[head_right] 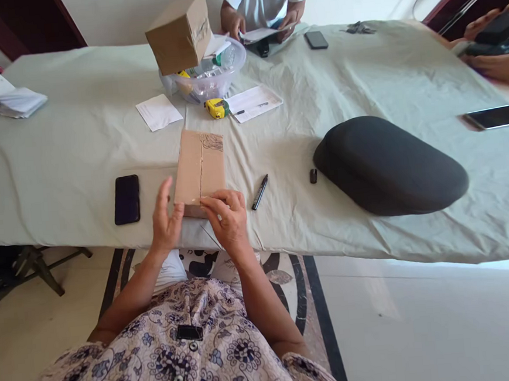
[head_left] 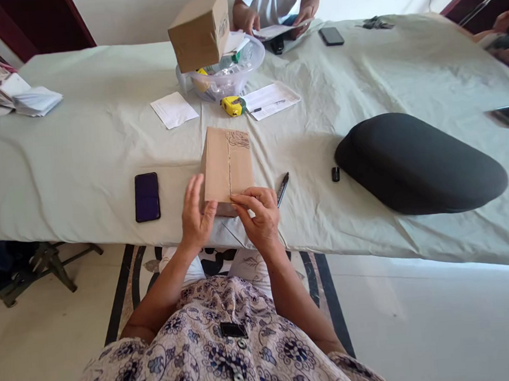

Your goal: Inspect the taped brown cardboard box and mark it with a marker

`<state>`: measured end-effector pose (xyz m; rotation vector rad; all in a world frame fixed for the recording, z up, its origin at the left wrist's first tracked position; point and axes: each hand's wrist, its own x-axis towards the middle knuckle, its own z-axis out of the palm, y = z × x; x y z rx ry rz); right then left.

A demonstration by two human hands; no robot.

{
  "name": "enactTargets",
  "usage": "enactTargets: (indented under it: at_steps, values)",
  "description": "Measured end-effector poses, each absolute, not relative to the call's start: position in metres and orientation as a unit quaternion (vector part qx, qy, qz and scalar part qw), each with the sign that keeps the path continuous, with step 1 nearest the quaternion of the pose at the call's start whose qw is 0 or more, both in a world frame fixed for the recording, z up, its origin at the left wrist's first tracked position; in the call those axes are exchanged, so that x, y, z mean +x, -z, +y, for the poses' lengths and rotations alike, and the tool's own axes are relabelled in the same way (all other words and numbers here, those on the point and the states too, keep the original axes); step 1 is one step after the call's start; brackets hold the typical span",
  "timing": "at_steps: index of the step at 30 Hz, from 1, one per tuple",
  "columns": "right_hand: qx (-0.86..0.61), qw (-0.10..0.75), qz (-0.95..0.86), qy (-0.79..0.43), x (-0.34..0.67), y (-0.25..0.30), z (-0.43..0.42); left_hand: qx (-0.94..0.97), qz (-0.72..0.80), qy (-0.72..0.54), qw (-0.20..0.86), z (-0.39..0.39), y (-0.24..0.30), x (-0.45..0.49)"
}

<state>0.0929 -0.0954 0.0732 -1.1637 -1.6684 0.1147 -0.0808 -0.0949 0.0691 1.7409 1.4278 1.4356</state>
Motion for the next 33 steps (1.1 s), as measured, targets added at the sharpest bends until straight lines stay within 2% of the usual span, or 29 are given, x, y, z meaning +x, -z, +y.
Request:
enactTargets:
  at_steps: [6, 11, 15, 19, 25, 33]
  values:
    - [-0.459, 0.538, -0.7, -0.1, 0.099, -0.064, -0.091, 0.665, 0.522, -0.492, 0.206, -0.088, -0.059, -0.083]
    - [-0.488, 0.581, -0.608, -0.234, 0.106, -0.035, -0.088, 0.661, 0.522, -0.493, 0.217, -0.089, -0.058, -0.091]
    - [-0.524, 0.516, -0.596, -0.322, 0.107, -0.004, -0.09, 0.641, 0.523, -0.511, 0.234, -0.089, -0.058, -0.091]
    - [-0.542, 0.451, -0.633, -0.321, 0.108, 0.011, -0.097, 0.616, 0.518, -0.537, 0.25, -0.088, -0.058, -0.1]
    - [-0.523, 0.48, -0.623, -0.329, 0.101, 0.005, -0.105, 0.579, 0.502, -0.577, 0.282, -0.086, -0.058, -0.118]
    - [-0.483, 0.489, -0.67, -0.28, 0.092, -0.006, -0.111, 0.509, 0.506, -0.6, 0.353, -0.077, -0.047, -0.127]
